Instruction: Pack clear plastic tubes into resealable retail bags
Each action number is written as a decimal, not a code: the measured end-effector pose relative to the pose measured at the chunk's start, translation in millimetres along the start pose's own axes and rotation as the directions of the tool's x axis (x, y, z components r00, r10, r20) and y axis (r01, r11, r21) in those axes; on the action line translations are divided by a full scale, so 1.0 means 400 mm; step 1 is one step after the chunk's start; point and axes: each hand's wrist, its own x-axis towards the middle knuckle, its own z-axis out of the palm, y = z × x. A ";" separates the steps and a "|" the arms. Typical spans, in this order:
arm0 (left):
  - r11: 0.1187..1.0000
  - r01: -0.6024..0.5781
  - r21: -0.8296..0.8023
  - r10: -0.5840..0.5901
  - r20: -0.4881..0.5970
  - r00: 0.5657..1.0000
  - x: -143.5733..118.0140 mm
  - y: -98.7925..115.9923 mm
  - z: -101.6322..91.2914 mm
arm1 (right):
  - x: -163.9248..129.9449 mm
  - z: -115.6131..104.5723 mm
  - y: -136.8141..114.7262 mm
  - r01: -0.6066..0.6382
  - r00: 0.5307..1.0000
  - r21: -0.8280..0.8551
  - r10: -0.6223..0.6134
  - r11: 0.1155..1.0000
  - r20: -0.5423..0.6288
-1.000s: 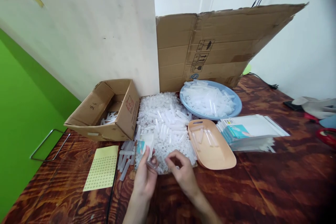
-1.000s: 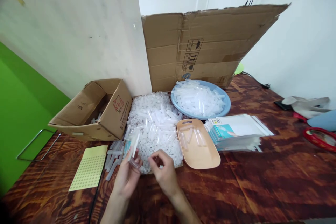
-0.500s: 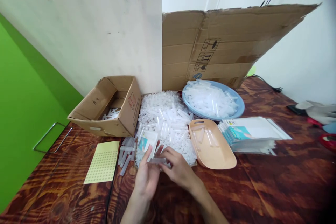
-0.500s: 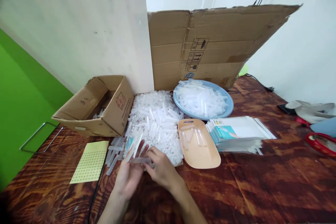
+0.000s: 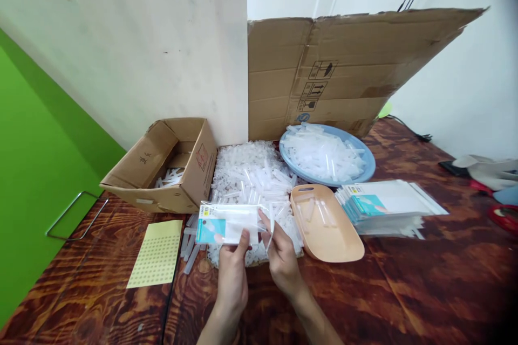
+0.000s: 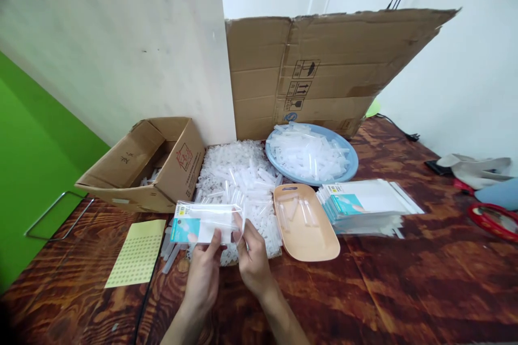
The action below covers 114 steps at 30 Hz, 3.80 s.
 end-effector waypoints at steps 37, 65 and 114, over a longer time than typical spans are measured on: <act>0.316 -0.765 0.561 0.379 0.664 0.644 0.042 0.073 -0.229 | 0.014 -0.029 -0.023 -0.430 0.897 0.453 0.427 0.781 0.115; 0.399 -0.746 0.534 0.451 0.594 0.666 0.039 0.131 -0.054 | -0.004 0.047 -0.041 0.153 0.972 -0.145 -0.122 0.978 0.201; 0.546 -0.718 0.432 0.305 0.696 0.650 0.073 0.148 -0.018 | 0.054 -0.084 -0.121 0.117 0.986 -0.053 -0.122 0.992 -0.112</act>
